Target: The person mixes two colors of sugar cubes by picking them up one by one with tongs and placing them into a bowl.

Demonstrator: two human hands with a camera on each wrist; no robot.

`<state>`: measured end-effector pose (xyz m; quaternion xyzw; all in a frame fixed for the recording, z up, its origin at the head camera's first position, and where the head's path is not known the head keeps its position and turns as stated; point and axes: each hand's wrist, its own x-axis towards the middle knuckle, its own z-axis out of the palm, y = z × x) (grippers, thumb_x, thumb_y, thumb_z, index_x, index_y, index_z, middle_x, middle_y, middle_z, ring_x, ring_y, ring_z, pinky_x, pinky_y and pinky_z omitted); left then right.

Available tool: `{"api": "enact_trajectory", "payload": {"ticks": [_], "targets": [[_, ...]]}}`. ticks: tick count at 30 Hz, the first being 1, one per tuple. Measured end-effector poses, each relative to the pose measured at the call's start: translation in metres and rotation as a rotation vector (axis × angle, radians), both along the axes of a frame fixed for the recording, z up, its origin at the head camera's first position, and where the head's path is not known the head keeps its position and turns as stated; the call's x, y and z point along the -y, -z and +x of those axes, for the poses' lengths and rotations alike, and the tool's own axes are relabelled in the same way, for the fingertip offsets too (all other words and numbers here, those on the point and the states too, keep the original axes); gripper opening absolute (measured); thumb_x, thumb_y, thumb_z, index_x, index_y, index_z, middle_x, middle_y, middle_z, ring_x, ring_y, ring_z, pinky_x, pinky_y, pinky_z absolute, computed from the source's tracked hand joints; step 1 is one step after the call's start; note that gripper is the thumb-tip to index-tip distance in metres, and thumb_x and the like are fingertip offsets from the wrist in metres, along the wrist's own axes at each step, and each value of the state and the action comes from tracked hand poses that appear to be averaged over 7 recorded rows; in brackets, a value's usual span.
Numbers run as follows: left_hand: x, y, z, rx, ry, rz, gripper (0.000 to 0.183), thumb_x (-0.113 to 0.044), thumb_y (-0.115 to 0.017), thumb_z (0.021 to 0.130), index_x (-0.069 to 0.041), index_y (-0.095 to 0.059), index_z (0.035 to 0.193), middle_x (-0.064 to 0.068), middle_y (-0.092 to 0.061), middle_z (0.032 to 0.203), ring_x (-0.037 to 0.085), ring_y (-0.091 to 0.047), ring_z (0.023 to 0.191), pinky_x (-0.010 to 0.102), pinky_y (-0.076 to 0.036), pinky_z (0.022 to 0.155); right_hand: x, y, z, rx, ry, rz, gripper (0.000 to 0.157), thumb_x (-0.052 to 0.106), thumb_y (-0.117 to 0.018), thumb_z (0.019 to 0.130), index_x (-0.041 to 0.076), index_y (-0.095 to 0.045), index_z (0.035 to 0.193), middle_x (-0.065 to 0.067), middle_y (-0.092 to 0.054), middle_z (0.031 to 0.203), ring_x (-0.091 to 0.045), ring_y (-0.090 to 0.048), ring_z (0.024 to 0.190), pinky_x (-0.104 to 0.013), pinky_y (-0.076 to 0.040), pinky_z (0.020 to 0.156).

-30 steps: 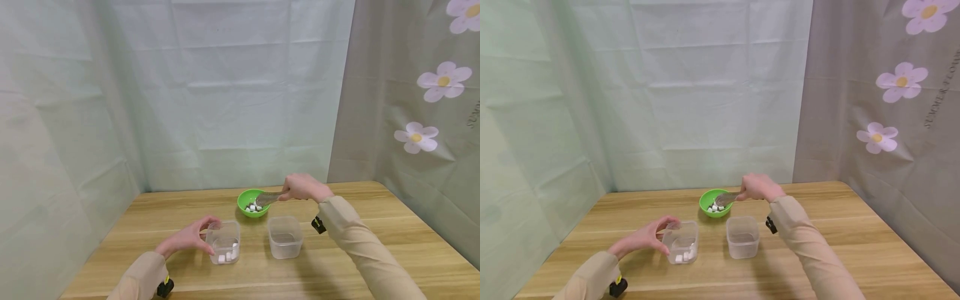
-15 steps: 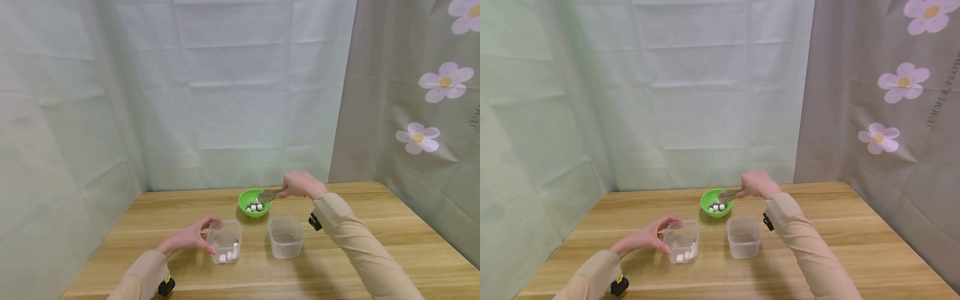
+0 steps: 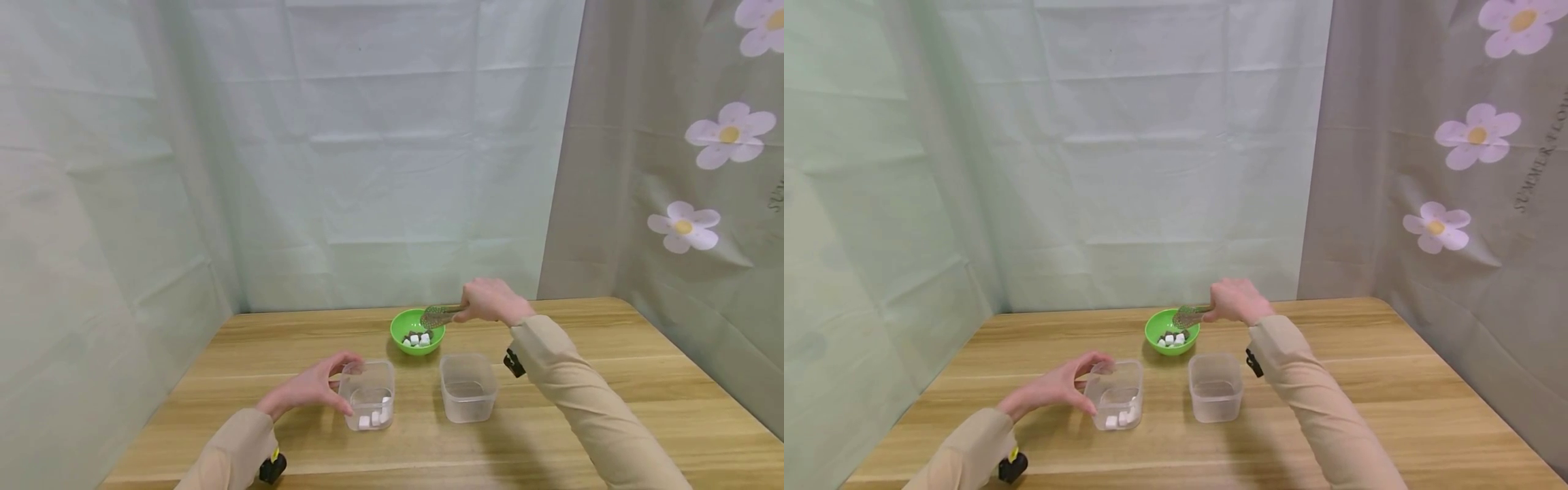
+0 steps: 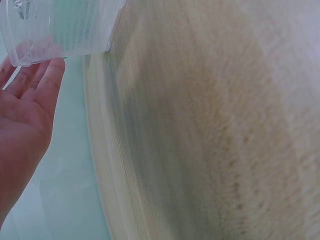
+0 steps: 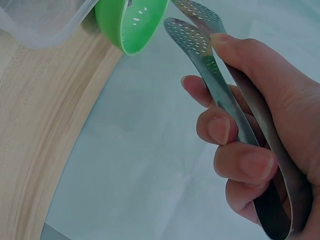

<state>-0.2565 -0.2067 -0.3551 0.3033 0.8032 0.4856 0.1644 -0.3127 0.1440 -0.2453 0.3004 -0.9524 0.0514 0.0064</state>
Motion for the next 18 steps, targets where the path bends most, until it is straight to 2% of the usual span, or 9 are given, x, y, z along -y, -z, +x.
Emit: {"api": "enact_trajectory", "payload": {"ticks": [7, 14, 16, 18], "targets": [[0.000, 0.000, 0.001, 0.004, -0.001, 0.005, 0.073, -0.011, -0.080, 0.067, -0.002, -0.039, 0.127, 0.012, -0.043, 0.126, 0.029, -0.034, 0.119, 0.052, -0.032, 0.093, 0.003, -0.005, 0.008, -0.008, -0.006, -0.005, 0.049, 0.035, -0.068, 0.079, 0.018, -0.034, 0.049, 0.009, -0.023, 0.046, -0.004, -0.018, 0.042, -0.017, -0.019, 0.040], [-0.001, 0.000, 0.001, 0.005, 0.001, 0.008, 0.073, -0.011, -0.080, 0.067, -0.003, -0.039, 0.127, 0.011, -0.043, 0.125, 0.029, -0.034, 0.119, 0.051, -0.032, 0.093, 0.015, -0.011, 0.021, -0.052, -0.081, -0.013, 0.050, 0.038, -0.068, 0.078, 0.019, -0.032, 0.050, 0.009, -0.022, 0.047, -0.004, -0.017, 0.044, -0.018, -0.018, 0.041], [0.000, 0.001, 0.001, 0.006, 0.004, 0.012, 0.073, -0.011, -0.080, 0.067, -0.002, -0.039, 0.127, 0.012, -0.043, 0.126, 0.029, -0.035, 0.119, 0.050, -0.032, 0.093, 0.020, -0.014, 0.025, -0.067, -0.113, -0.013, 0.047, 0.038, -0.068, 0.079, 0.019, -0.036, 0.049, 0.010, -0.022, 0.047, -0.004, -0.018, 0.044, -0.018, -0.018, 0.041], [0.000, 0.002, 0.000, 0.006, 0.006, 0.018, 0.073, -0.011, -0.080, 0.067, -0.002, -0.039, 0.127, 0.012, -0.043, 0.126, 0.029, -0.035, 0.119, 0.050, -0.032, 0.093, 0.025, -0.016, 0.028, -0.079, -0.136, -0.005, 0.040, 0.038, -0.068, 0.078, 0.019, -0.047, 0.050, 0.010, -0.028, 0.046, -0.003, -0.020, 0.044, -0.018, -0.020, 0.040]]}}
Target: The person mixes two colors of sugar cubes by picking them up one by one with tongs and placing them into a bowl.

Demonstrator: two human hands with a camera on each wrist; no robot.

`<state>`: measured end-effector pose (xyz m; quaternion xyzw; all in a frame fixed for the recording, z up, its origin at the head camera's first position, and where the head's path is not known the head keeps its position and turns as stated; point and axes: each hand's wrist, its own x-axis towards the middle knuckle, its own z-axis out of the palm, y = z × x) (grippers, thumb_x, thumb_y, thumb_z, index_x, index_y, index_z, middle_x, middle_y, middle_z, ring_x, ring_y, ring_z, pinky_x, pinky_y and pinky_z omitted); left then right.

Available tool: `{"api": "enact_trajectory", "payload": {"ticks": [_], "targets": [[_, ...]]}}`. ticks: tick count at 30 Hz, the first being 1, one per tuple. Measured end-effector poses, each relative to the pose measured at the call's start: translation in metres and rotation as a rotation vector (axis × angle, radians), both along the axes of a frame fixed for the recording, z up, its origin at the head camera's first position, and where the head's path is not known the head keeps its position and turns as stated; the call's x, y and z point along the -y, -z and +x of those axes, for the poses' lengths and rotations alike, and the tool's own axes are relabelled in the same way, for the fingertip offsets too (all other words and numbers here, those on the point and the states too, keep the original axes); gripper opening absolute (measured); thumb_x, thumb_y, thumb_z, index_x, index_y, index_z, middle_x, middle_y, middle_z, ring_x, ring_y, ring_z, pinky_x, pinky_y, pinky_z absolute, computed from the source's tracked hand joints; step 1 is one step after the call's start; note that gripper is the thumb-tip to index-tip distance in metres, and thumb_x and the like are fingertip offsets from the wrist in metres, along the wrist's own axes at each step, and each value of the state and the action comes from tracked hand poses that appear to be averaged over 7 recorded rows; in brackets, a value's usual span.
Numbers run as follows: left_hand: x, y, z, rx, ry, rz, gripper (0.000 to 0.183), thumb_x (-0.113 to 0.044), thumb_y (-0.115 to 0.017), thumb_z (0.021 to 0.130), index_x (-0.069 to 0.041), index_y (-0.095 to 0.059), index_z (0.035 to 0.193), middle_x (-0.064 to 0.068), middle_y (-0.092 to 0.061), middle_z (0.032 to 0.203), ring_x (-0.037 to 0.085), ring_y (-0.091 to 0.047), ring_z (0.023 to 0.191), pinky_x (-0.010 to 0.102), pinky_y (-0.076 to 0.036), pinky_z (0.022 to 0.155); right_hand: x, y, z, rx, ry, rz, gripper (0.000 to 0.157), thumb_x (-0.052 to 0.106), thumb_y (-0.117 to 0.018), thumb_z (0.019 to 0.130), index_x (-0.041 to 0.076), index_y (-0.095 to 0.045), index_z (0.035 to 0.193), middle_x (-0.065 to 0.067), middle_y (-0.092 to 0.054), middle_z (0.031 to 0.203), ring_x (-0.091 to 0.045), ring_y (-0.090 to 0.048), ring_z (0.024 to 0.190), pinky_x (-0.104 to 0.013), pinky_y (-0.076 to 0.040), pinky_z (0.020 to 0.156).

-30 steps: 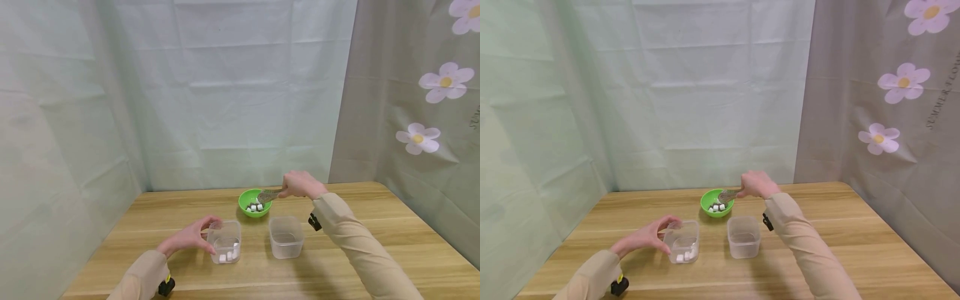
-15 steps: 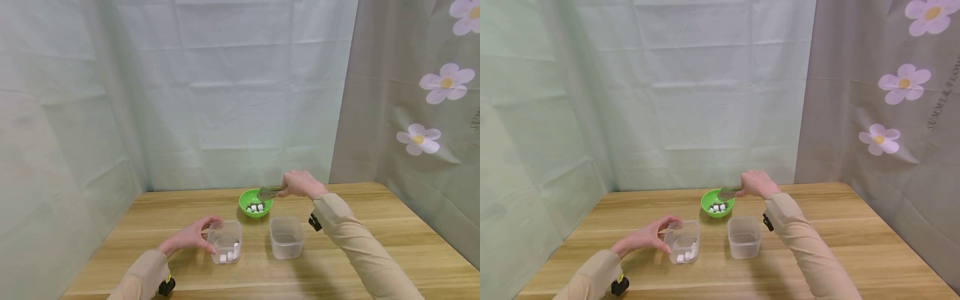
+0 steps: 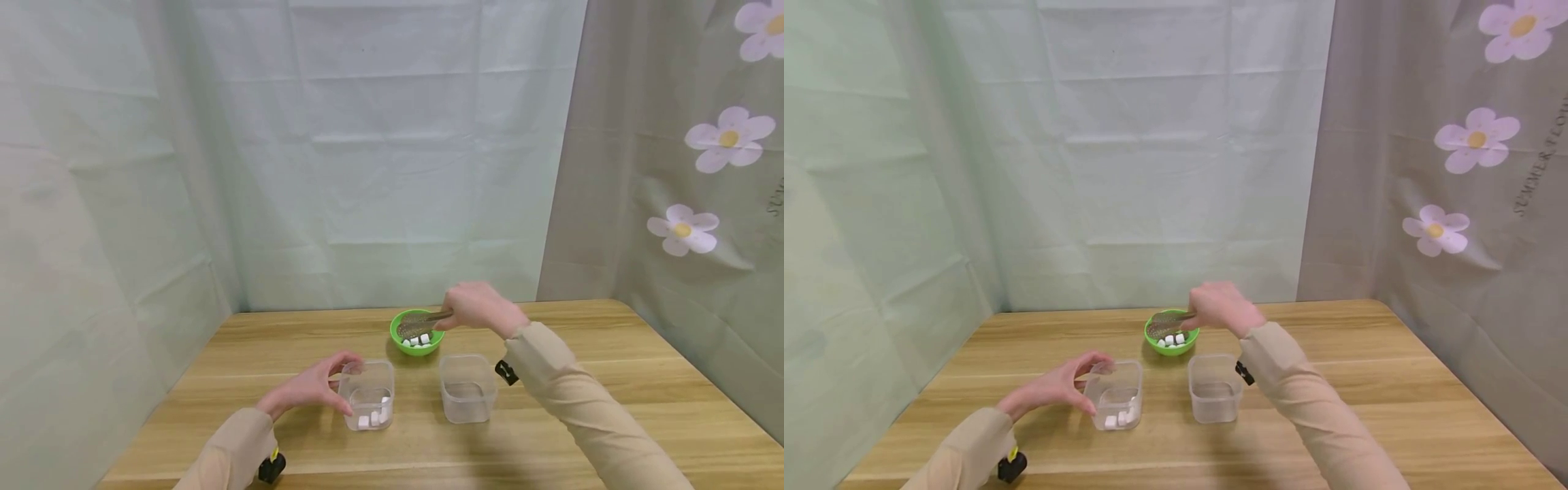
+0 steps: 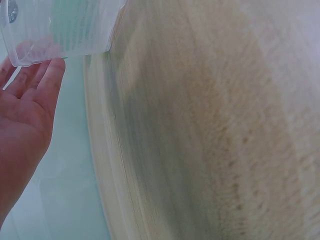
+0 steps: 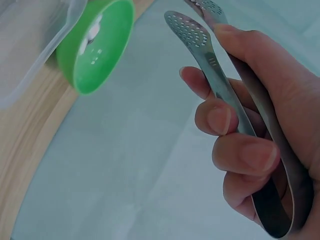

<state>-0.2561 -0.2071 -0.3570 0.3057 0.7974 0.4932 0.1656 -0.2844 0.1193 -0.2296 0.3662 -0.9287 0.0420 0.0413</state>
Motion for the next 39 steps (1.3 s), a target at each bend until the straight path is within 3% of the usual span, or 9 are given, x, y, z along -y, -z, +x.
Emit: {"api": "enact_trajectory", "payload": {"ticks": [5, 9, 15, 19, 25, 32, 39], "targets": [[0.001, 0.001, -0.001, 0.001, 0.000, 0.003, 0.074, -0.011, -0.080, 0.067, -0.002, -0.038, 0.127, 0.012, -0.043, 0.126, 0.029, -0.035, 0.119, 0.049, -0.033, 0.093, 0.013, -0.003, 0.007, 0.027, -0.045, 0.017, 0.025, 0.039, -0.068, 0.078, 0.021, -0.064, 0.061, 0.012, -0.042, 0.047, -0.003, -0.028, 0.043, -0.018, -0.023, 0.040], [0.000, 0.000, 0.000, 0.004, -0.005, -0.002, 0.074, -0.011, -0.080, 0.067, -0.002, -0.038, 0.128, 0.011, -0.043, 0.126, 0.029, -0.035, 0.119, 0.048, -0.033, 0.093, 0.024, -0.003, 0.013, 0.063, -0.100, 0.035, 0.024, 0.039, -0.068, 0.078, 0.023, -0.065, 0.062, 0.014, -0.040, 0.046, -0.003, -0.026, 0.043, -0.018, -0.022, 0.040], [0.000, 0.000, 0.000, -0.004, -0.015, -0.019, 0.075, -0.013, -0.080, 0.067, -0.002, -0.038, 0.128, 0.010, -0.041, 0.127, 0.031, -0.033, 0.120, 0.049, -0.032, 0.094, 0.039, 0.003, 0.017, 0.116, -0.136, 0.066, 0.035, 0.041, -0.067, 0.078, 0.024, -0.053, 0.052, 0.013, -0.029, 0.045, -0.003, -0.023, 0.044, -0.018, -0.020, 0.040], [0.000, 0.001, 0.001, -0.006, -0.021, -0.018, 0.075, -0.012, -0.080, 0.067, -0.002, -0.038, 0.128, 0.011, -0.041, 0.127, 0.032, -0.032, 0.121, 0.050, -0.032, 0.093, 0.047, 0.007, 0.018, 0.131, -0.140, 0.075, 0.041, 0.041, -0.069, 0.077, 0.022, -0.046, 0.048, 0.013, -0.028, 0.046, -0.003, -0.026, 0.046, -0.019, -0.022, 0.041], [0.000, 0.001, 0.001, -0.020, -0.018, -0.020, 0.074, -0.012, -0.080, 0.067, -0.004, -0.039, 0.127, 0.010, -0.041, 0.127, 0.030, -0.033, 0.120, 0.051, -0.032, 0.093, 0.062, 0.012, 0.021, 0.160, -0.114, 0.123, 0.042, 0.041, -0.070, 0.075, 0.021, -0.046, 0.048, 0.012, -0.031, 0.048, -0.004, -0.028, 0.047, -0.021, -0.026, 0.044], [0.000, -0.001, 0.001, -0.008, 0.000, -0.006, 0.074, -0.012, -0.080, 0.068, -0.002, -0.037, 0.128, 0.011, -0.041, 0.127, 0.029, -0.033, 0.120, 0.053, -0.030, 0.093, 0.082, 0.024, 0.025, 0.061, -0.138, 0.243, 0.046, 0.046, -0.071, 0.071, 0.022, -0.040, 0.046, 0.013, -0.030, 0.045, -0.003, -0.028, 0.046, -0.020, -0.024, 0.041], [-0.001, -0.002, 0.003, -0.010, 0.012, 0.010, 0.072, -0.011, -0.079, 0.069, -0.001, -0.038, 0.127, 0.013, -0.043, 0.125, 0.029, -0.035, 0.117, 0.052, -0.031, 0.093, 0.095, 0.029, 0.031, 0.044, -0.122, 0.289, 0.052, 0.045, -0.075, 0.067, 0.020, -0.035, 0.046, 0.011, -0.027, 0.046, -0.004, -0.024, 0.047, -0.020, -0.023, 0.042]]}}
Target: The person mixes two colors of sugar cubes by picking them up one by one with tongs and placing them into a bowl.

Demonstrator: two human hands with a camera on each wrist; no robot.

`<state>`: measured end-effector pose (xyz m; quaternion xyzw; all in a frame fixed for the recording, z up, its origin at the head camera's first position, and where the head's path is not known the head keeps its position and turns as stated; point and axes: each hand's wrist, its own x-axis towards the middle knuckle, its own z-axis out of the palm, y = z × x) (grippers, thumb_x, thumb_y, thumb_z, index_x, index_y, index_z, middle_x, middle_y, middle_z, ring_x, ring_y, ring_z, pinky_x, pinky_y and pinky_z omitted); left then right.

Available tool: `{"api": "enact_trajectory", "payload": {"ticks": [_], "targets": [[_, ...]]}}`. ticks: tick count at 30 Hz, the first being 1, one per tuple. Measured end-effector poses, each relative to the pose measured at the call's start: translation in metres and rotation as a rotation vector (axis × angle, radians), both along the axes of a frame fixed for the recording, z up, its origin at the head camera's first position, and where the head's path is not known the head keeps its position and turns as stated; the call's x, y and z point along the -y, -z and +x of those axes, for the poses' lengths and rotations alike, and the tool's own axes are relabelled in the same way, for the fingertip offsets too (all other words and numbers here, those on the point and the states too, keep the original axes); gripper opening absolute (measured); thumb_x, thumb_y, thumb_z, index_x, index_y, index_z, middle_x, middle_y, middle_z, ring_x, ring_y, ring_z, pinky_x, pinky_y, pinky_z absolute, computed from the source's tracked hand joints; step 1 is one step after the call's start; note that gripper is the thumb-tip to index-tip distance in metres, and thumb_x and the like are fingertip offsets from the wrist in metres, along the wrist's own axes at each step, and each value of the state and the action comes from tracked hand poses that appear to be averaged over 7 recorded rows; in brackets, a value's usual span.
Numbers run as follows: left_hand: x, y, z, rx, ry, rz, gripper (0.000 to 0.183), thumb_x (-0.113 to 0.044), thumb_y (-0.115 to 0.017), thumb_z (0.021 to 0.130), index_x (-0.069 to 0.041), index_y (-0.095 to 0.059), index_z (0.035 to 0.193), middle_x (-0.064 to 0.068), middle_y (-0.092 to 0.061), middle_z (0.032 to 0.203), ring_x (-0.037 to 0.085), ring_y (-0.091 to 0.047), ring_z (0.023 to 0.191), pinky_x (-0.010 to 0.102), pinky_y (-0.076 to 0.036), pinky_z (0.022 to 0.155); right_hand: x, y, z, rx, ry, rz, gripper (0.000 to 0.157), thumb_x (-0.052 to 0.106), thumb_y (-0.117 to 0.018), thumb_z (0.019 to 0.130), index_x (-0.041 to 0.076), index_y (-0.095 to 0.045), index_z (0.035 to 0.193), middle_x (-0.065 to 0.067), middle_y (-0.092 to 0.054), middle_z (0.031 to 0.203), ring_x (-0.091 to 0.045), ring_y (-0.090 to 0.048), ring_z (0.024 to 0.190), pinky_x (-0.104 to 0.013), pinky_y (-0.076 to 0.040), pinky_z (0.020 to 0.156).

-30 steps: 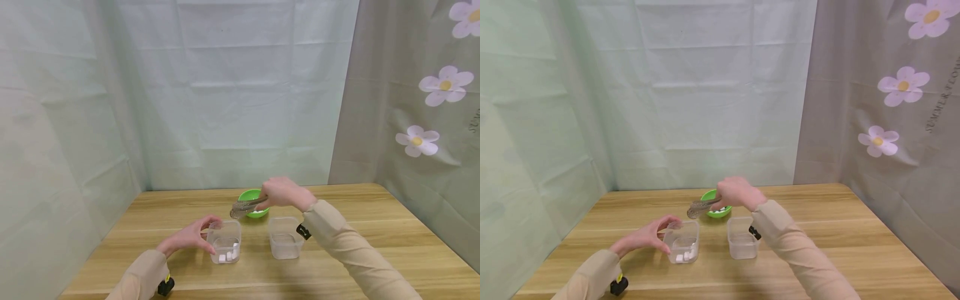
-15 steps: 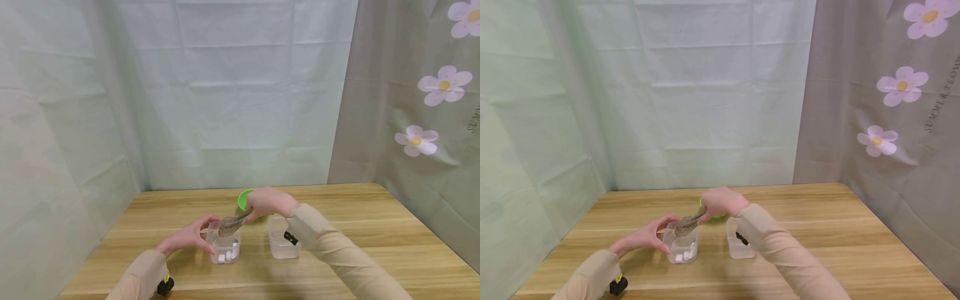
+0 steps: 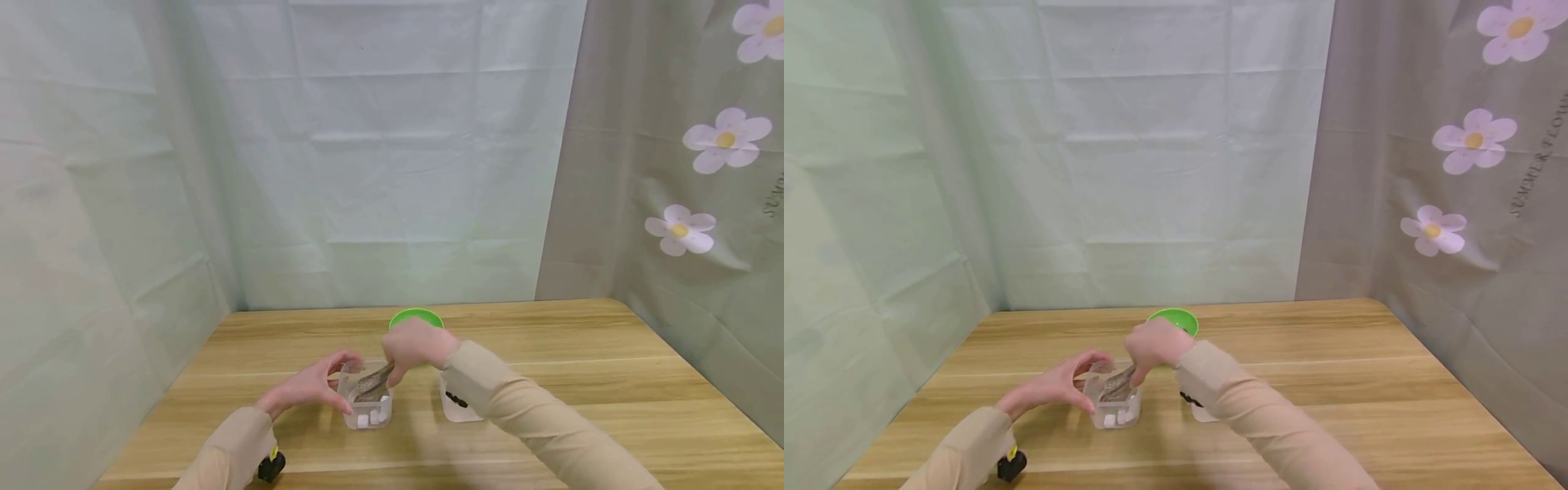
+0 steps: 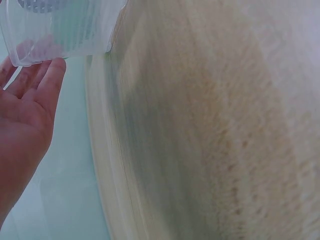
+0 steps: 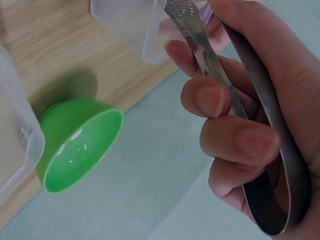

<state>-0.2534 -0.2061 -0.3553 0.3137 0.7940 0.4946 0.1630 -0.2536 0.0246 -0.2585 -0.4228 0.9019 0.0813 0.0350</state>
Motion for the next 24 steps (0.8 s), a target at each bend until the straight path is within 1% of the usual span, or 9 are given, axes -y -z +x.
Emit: {"api": "enact_trajectory", "payload": {"ticks": [4, 8, 10, 13, 20, 24], "targets": [[0.000, 0.000, 0.000, -0.007, -0.003, -0.009, 0.072, -0.013, -0.079, 0.069, -0.002, -0.038, 0.127, 0.012, -0.043, 0.126, 0.030, -0.035, 0.118, 0.053, -0.031, 0.092, 0.006, 0.001, 0.003, -0.020, 0.007, 0.032, 0.049, 0.046, -0.075, 0.067, 0.020, -0.039, 0.046, 0.012, -0.029, 0.044, -0.003, -0.025, 0.045, -0.019, -0.024, 0.041], [0.000, 0.000, 0.000, -0.014, -0.005, -0.015, 0.072, -0.014, -0.079, 0.069, -0.002, -0.038, 0.127, 0.012, -0.043, 0.126, 0.030, -0.034, 0.119, 0.054, -0.030, 0.092, 0.010, 0.003, 0.005, -0.035, 0.008, 0.071, 0.039, 0.045, -0.075, 0.067, 0.021, -0.050, 0.049, 0.014, -0.039, 0.046, -0.003, -0.031, 0.046, -0.019, -0.029, 0.042], [0.000, 0.000, 0.000, -0.013, -0.004, -0.015, 0.072, -0.014, -0.079, 0.069, -0.001, -0.038, 0.127, 0.012, -0.042, 0.126, 0.030, -0.034, 0.119, 0.054, -0.030, 0.092, 0.011, 0.004, 0.005, -0.046, 0.009, 0.082, 0.036, 0.045, -0.074, 0.067, 0.022, -0.053, 0.051, 0.014, -0.042, 0.047, -0.003, -0.032, 0.047, -0.019, -0.031, 0.042], [0.000, 0.000, 0.000, -0.010, -0.006, -0.017, 0.073, -0.014, -0.079, 0.069, -0.002, -0.038, 0.127, 0.012, -0.042, 0.126, 0.029, -0.034, 0.119, 0.054, -0.030, 0.092, 0.011, 0.005, 0.005, -0.062, 0.014, 0.091, 0.037, 0.045, -0.074, 0.067, 0.021, -0.052, 0.051, 0.014, -0.041, 0.047, -0.003, -0.032, 0.046, -0.019, -0.030, 0.041], [0.000, 0.001, -0.001, -0.001, -0.001, -0.010, 0.071, -0.011, -0.079, 0.069, -0.003, -0.038, 0.127, 0.010, -0.044, 0.124, 0.028, -0.036, 0.117, 0.052, -0.031, 0.092, 0.011, 0.005, 0.004, -0.115, 0.029, 0.075, 0.040, 0.045, -0.074, 0.068, 0.020, -0.047, 0.052, 0.011, -0.038, 0.050, -0.005, -0.031, 0.046, -0.021, -0.030, 0.041], [0.000, 0.000, 0.000, 0.006, 0.008, -0.001, 0.071, -0.010, -0.078, 0.070, -0.002, -0.038, 0.127, 0.012, -0.043, 0.125, 0.029, -0.035, 0.118, 0.053, -0.031, 0.092, 0.010, 0.004, 0.005, -0.117, 0.030, 0.065, 0.043, 0.046, -0.074, 0.067, 0.020, -0.044, 0.050, 0.012, -0.035, 0.047, -0.004, -0.028, 0.045, -0.021, -0.027, 0.039]]}}
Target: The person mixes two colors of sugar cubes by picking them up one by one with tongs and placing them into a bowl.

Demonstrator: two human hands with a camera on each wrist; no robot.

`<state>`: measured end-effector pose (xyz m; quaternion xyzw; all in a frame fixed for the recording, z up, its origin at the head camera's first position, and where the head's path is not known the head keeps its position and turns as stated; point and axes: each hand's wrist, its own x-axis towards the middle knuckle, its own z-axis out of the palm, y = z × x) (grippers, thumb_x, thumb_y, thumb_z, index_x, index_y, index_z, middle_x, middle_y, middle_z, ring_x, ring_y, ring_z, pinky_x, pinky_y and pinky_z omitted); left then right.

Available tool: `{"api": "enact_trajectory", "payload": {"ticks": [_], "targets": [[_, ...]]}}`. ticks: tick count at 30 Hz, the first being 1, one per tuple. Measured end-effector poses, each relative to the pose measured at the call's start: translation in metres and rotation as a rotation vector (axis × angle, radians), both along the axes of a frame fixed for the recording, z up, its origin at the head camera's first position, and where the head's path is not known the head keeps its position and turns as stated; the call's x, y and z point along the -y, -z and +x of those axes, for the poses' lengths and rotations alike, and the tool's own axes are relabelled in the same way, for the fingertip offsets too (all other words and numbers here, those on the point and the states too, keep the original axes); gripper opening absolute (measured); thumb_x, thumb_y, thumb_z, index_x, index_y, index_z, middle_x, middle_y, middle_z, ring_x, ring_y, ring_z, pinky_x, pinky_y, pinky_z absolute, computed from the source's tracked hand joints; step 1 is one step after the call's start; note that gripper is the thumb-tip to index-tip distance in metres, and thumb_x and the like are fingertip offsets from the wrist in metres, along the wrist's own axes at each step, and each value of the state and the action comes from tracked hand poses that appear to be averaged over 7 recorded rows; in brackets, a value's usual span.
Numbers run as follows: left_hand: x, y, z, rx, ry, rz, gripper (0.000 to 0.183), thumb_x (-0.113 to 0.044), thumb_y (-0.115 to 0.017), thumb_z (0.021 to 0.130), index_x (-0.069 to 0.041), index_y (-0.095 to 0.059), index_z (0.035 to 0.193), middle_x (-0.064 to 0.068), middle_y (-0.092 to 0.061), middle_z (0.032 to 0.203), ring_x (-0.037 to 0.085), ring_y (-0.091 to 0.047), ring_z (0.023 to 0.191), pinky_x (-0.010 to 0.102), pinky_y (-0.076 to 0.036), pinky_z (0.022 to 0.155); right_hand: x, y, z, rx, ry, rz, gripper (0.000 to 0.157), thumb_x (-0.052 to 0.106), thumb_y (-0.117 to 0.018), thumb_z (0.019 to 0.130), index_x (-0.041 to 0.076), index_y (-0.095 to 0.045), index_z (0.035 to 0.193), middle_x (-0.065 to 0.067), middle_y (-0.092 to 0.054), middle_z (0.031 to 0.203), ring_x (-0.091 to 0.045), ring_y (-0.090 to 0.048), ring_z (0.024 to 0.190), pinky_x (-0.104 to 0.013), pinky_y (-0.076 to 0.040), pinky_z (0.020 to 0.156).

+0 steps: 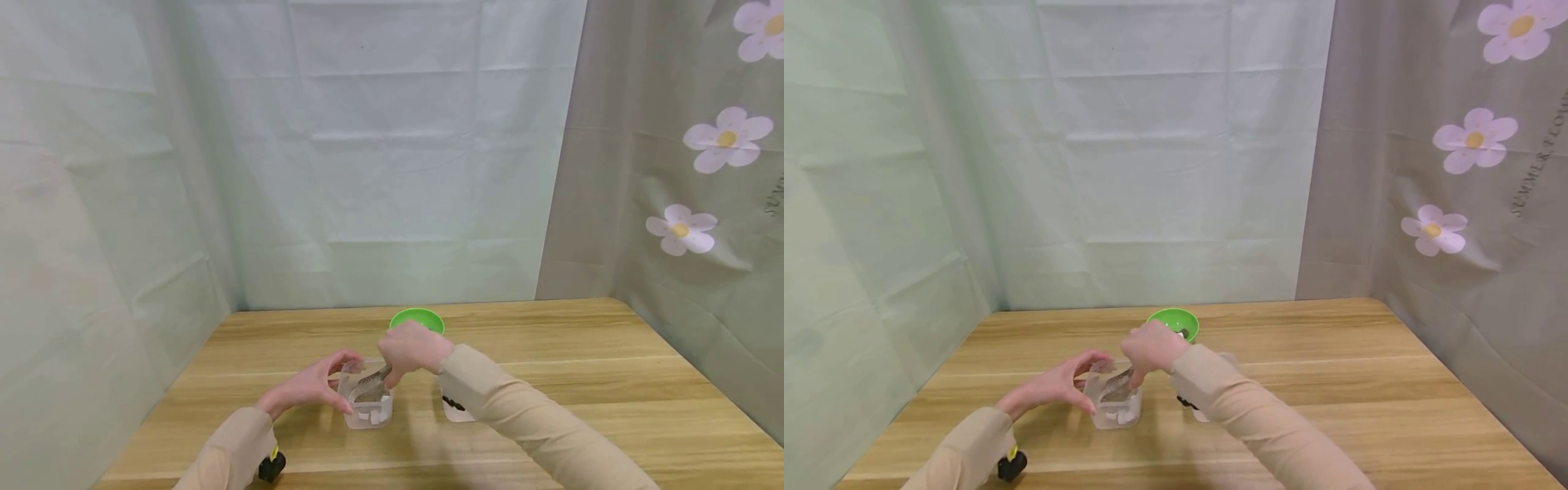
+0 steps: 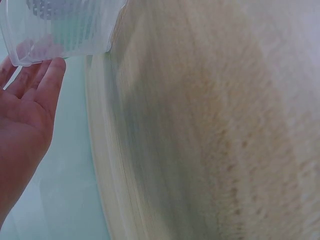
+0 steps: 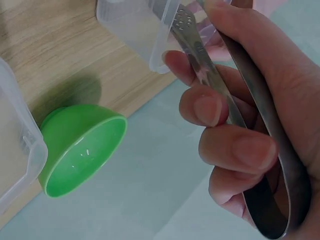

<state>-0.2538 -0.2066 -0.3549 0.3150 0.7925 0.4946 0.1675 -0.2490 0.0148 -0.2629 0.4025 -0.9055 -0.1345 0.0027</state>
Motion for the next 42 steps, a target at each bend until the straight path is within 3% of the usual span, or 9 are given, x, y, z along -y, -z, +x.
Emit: {"api": "enact_trajectory", "payload": {"ticks": [9, 20, 30, 36, 42], "targets": [[-0.001, 0.001, 0.000, -0.017, -0.008, -0.020, 0.069, -0.011, -0.078, 0.069, -0.003, -0.039, 0.126, 0.010, -0.043, 0.125, 0.029, -0.034, 0.119, 0.054, -0.032, 0.091, 0.003, 0.005, 0.002, 0.009, 0.042, 0.039, 0.036, 0.046, -0.074, 0.066, 0.020, -0.051, 0.057, 0.012, -0.045, 0.054, -0.004, -0.034, 0.047, -0.021, -0.036, 0.042], [-0.002, -0.001, 0.001, -0.008, -0.002, -0.006, 0.070, -0.009, -0.078, 0.070, -0.001, -0.038, 0.127, 0.012, -0.043, 0.125, 0.031, -0.033, 0.119, 0.056, -0.031, 0.091, 0.002, 0.007, 0.002, 0.032, 0.007, 0.023, 0.037, 0.045, -0.074, 0.068, 0.019, -0.051, 0.054, 0.011, -0.042, 0.052, -0.005, -0.032, 0.046, -0.021, -0.033, 0.042], [-0.002, -0.001, 0.001, 0.003, 0.004, 0.001, 0.073, -0.011, -0.078, 0.069, 0.002, -0.036, 0.128, 0.015, -0.041, 0.127, 0.031, -0.034, 0.119, 0.055, -0.030, 0.092, -0.017, -0.001, -0.003, 0.127, -0.067, -0.103, 0.043, 0.037, -0.073, 0.072, 0.019, -0.042, 0.048, 0.011, -0.034, 0.049, -0.003, -0.028, 0.044, -0.018, -0.025, 0.040], [-0.002, 0.000, 0.001, 0.004, -0.012, -0.005, 0.074, -0.009, -0.078, 0.069, 0.001, -0.036, 0.129, 0.012, -0.041, 0.127, 0.031, -0.034, 0.119, 0.055, -0.030, 0.092, -0.033, -0.004, -0.009, 0.144, -0.093, -0.170, 0.041, 0.037, -0.070, 0.075, 0.022, -0.045, 0.047, 0.014, -0.031, 0.045, -0.002, -0.026, 0.043, -0.018, -0.024, 0.040], [-0.004, 0.002, 0.000, -0.004, -0.028, -0.008, 0.073, -0.007, -0.078, 0.068, -0.001, -0.037, 0.129, 0.011, -0.041, 0.127, 0.031, -0.033, 0.120, 0.053, -0.031, 0.093, -0.048, -0.007, -0.015, 0.213, -0.103, -0.265, 0.050, 0.037, -0.068, 0.078, 0.020, -0.034, 0.045, 0.013, -0.021, 0.042, -0.001, -0.023, 0.041, -0.018, -0.022, 0.041]]}}
